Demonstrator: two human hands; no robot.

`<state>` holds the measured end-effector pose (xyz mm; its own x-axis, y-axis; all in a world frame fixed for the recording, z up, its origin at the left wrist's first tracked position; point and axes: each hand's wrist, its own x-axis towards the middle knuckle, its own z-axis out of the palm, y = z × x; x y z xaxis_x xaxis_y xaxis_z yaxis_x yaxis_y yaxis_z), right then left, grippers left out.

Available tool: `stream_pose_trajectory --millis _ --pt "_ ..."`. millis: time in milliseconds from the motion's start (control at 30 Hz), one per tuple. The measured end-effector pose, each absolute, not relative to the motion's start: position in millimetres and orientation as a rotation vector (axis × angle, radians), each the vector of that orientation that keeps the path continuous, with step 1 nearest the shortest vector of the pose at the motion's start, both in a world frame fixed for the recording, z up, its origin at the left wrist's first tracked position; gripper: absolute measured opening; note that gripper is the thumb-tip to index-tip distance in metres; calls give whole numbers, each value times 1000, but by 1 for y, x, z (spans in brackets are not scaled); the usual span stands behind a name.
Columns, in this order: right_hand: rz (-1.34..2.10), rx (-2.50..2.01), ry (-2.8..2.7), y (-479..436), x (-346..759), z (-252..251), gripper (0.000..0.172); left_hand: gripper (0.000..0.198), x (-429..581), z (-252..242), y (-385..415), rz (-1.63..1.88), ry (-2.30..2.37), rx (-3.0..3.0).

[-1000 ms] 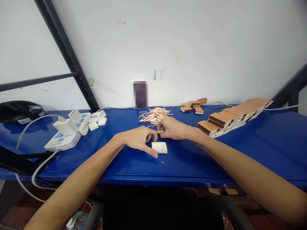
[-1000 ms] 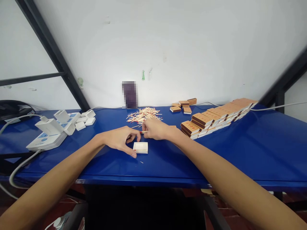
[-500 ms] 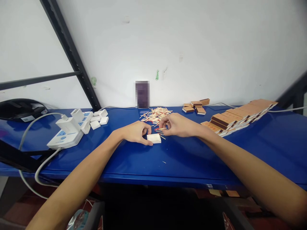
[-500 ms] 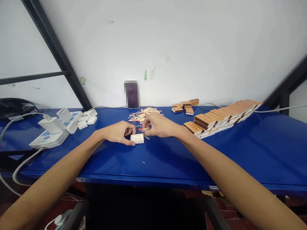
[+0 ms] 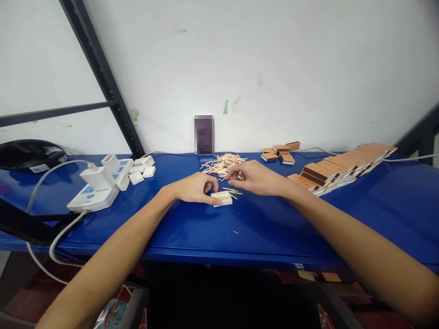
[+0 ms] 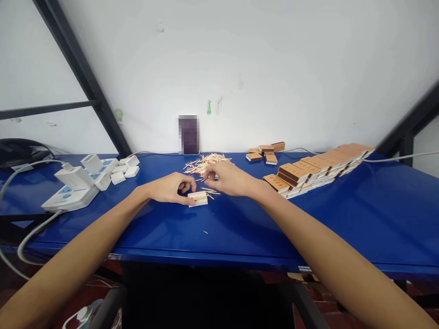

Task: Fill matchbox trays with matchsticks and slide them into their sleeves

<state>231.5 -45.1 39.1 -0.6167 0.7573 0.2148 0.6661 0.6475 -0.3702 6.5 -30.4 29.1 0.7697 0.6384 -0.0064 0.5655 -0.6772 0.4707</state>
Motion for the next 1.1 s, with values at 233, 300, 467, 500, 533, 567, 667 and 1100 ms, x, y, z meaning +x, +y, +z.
stream_pose_trajectory --millis 233,300,467,500,533,567,667,1100 --pt "365 -1293 -2708 -41 241 35 30 22 15 21 -28 556 849 2524" --pt "354 -1290 -2718 -42 240 33 32 19 18 18 -30 570 779 2548" --pt "296 -1312 -2718 -40 234 28 21 20 25 16 -36 613 638 2598" --pt "298 -1315 -2708 -39 233 27 18 20 26 16 -36 596 632 2602" --pt "313 -1322 -2695 -38 233 27 16 19 26 15 -37 571 634 2605" --pt "338 -1331 -2681 -37 232 27 14 18 27 15 -37 543 641 2606" --pt "437 -1385 -2660 -36 232 28 11 17 27 12 -37 482 668 2609" --pt "496 -1354 -2663 -42 232 34 6 16 21 21 -36 581 711 2680"
